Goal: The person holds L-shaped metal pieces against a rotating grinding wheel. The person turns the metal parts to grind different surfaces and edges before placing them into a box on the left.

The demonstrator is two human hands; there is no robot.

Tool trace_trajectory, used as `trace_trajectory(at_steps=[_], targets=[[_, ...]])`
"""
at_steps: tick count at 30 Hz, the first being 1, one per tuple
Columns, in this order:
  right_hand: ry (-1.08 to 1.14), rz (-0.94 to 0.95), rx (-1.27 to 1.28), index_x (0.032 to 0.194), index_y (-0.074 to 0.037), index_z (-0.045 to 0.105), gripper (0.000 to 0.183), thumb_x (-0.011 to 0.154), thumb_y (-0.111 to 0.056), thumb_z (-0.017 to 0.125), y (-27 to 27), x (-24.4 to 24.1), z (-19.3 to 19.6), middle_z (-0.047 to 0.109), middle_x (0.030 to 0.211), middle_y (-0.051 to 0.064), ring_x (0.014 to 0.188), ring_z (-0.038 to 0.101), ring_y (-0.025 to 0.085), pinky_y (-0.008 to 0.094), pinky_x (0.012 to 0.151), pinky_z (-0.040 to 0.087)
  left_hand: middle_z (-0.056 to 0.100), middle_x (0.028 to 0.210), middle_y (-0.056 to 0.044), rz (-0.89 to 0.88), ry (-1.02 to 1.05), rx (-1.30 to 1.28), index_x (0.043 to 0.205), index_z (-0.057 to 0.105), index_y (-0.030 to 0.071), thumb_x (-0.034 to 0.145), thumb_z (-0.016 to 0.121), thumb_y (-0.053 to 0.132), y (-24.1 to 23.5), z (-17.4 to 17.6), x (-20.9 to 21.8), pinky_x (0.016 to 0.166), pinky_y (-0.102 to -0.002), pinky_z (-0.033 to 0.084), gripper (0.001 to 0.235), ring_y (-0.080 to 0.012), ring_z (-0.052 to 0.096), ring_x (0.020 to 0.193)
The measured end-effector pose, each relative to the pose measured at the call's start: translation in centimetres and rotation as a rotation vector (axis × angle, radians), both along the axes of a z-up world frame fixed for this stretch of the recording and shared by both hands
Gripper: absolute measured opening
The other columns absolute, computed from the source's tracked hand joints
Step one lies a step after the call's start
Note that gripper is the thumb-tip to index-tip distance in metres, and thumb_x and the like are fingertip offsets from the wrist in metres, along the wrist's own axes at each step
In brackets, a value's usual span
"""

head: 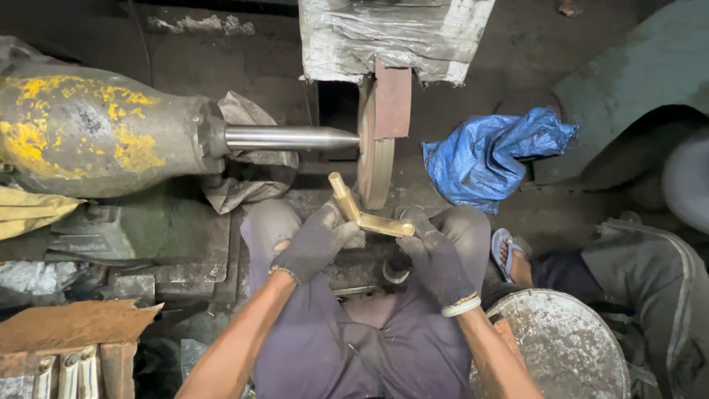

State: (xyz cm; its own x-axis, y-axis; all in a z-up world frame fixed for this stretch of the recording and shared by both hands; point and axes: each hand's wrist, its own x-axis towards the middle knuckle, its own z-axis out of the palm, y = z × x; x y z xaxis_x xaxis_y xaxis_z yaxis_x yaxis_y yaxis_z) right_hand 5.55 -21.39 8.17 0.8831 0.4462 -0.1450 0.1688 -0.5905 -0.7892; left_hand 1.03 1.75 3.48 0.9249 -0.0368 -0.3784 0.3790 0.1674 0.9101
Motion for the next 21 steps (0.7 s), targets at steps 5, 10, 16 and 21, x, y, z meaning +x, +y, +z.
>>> trace_trajectory(at_steps=[5,10,16,21], targets=[[0.095,-0.043,0.002,0.138,-0.009,0.059,0.046,0.093,-0.018,0.059,-0.1,0.9,-0.9,0.073,0.082,0.014,0.076,0.070,0.019,0.034,0.071,0.053,0.069,0.104,-0.013,0.034,-0.047,-0.067,0.133,0.051,-0.002,0.099,0.060,0.010,-0.6,-1.8,0.8,0.082,-0.032,0.061,0.037,-0.0181,0.070,0.090],[0.105,-0.057,0.062,0.128,-0.005,0.064,0.035,0.096,-0.018,0.057,-0.2,1.3,-2.5,0.077,0.092,0.011,0.083,0.072,0.017,0.032,0.076,0.055,0.070,0.104,-0.013,0.058,-0.035,-0.100,0.129,0.052,-0.003,0.098,0.060,0.009,-0.6,-1.9,0.7,0.082,-0.032,0.062,0.034,-0.0184,0.073,0.091],[0.103,-0.067,0.075,0.123,-0.003,0.066,0.031,0.097,-0.017,0.057,0.3,1.2,-2.9,0.076,0.093,0.010,0.084,0.071,0.017,0.032,0.076,0.055,0.070,0.105,-0.013,0.086,-0.040,-0.082,0.127,0.056,-0.004,0.099,0.060,0.009,-0.4,-2.5,0.9,0.083,-0.031,0.061,0.031,-0.0172,0.072,0.091],[0.118,-0.082,0.109,0.121,-0.003,0.065,0.029,0.098,-0.017,0.056,1.8,1.2,-2.7,0.074,0.091,0.009,0.084,0.068,0.018,0.032,0.076,0.054,0.069,0.109,-0.009,0.115,-0.080,-0.135,0.128,0.055,-0.002,0.098,0.059,0.007,0.3,-2.4,0.7,0.085,-0.030,0.061,0.032,-0.0142,0.070,0.092]])
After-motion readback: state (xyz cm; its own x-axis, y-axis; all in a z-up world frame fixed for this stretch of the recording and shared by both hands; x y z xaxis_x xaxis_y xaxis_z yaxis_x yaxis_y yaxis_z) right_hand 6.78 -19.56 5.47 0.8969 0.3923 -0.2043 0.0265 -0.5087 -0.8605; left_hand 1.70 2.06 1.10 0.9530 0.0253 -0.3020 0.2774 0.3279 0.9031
